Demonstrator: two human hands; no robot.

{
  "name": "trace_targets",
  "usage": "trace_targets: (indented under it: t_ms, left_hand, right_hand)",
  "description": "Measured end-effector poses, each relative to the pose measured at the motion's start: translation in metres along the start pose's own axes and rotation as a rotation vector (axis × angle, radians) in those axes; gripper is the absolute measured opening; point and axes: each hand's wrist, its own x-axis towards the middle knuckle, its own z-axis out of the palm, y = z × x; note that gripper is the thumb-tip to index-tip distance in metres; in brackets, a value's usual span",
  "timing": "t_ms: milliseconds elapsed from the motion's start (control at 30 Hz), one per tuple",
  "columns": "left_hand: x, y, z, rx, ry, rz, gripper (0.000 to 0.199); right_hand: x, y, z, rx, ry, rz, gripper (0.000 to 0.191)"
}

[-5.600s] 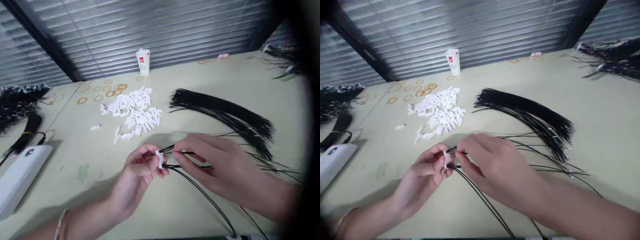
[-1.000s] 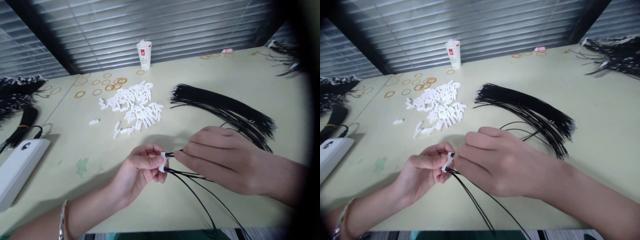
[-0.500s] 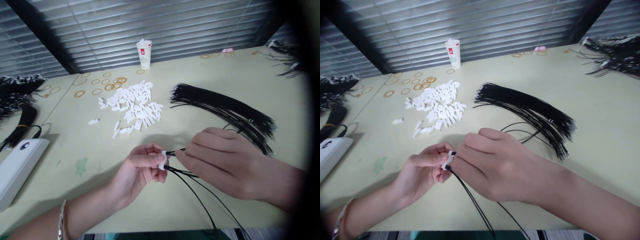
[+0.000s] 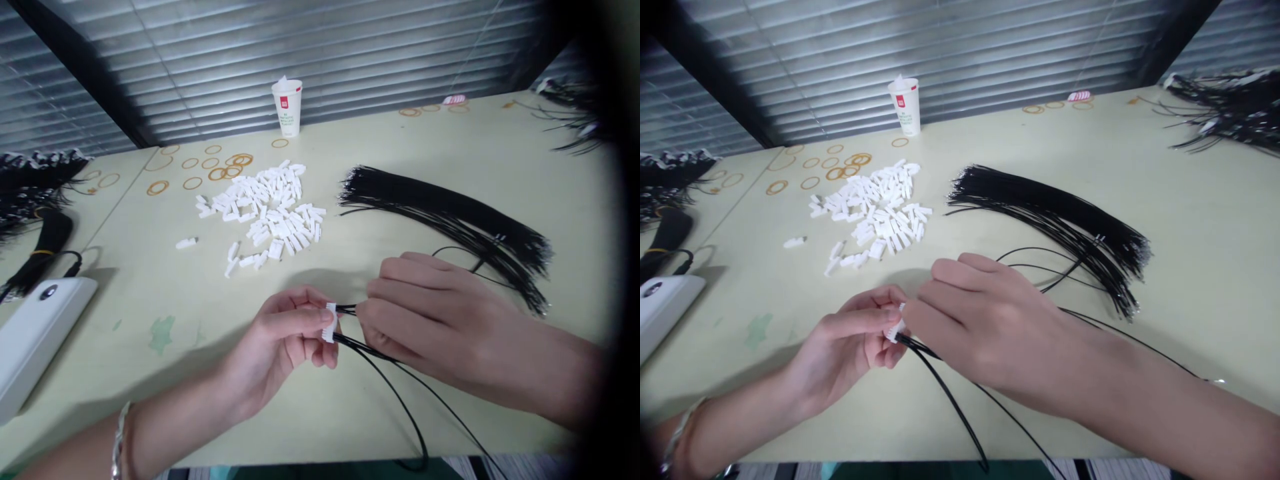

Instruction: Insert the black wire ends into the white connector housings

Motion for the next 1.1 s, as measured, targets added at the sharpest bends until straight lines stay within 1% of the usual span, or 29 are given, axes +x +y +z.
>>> trace_targets:
  t_ms: [133, 367, 567, 767, 967, 1100]
  left_hand:
    - [-0.001, 0.0, 0.001, 0.04, 0.023, 0.004, 0.006]
    - [0.0, 0.0, 0.0, 0.096, 0.026, 0.023, 0.004]
    - [-0.002, 0.0, -0.001, 0.11, 0.04, 0.013, 0.003]
    - [0.0, 0.001, -0.002, 0.124, 0.046, 0.019, 0.006]
    - [0.002, 0.0, -0.005, 0.135, 0.037, 0.021, 0.009]
    - [0.004, 0.001, -0.004, 0.131, 0.051, 0.031, 0.009]
  right_hand:
    - [-0.001, -0.001, 0.001, 0.016, -0.017, 0.014, 0.017]
    - [-0.001, -0.003, 0.003, -0.004, 0.01, -0.002, 0.018]
    - [-0.006, 0.001, 0.005, 0.096, -0.011, 0.037, 0.009]
    - [-0.005, 0.001, 0.006, 0.137, -0.021, 0.04, 0.012]
    - [-0.008, 0.0, 0.009, 0.175, -0.06, 0.041, 0.012]
    - [-0.006, 0.001, 0.013, 0.175, -0.014, 0.04, 0.013]
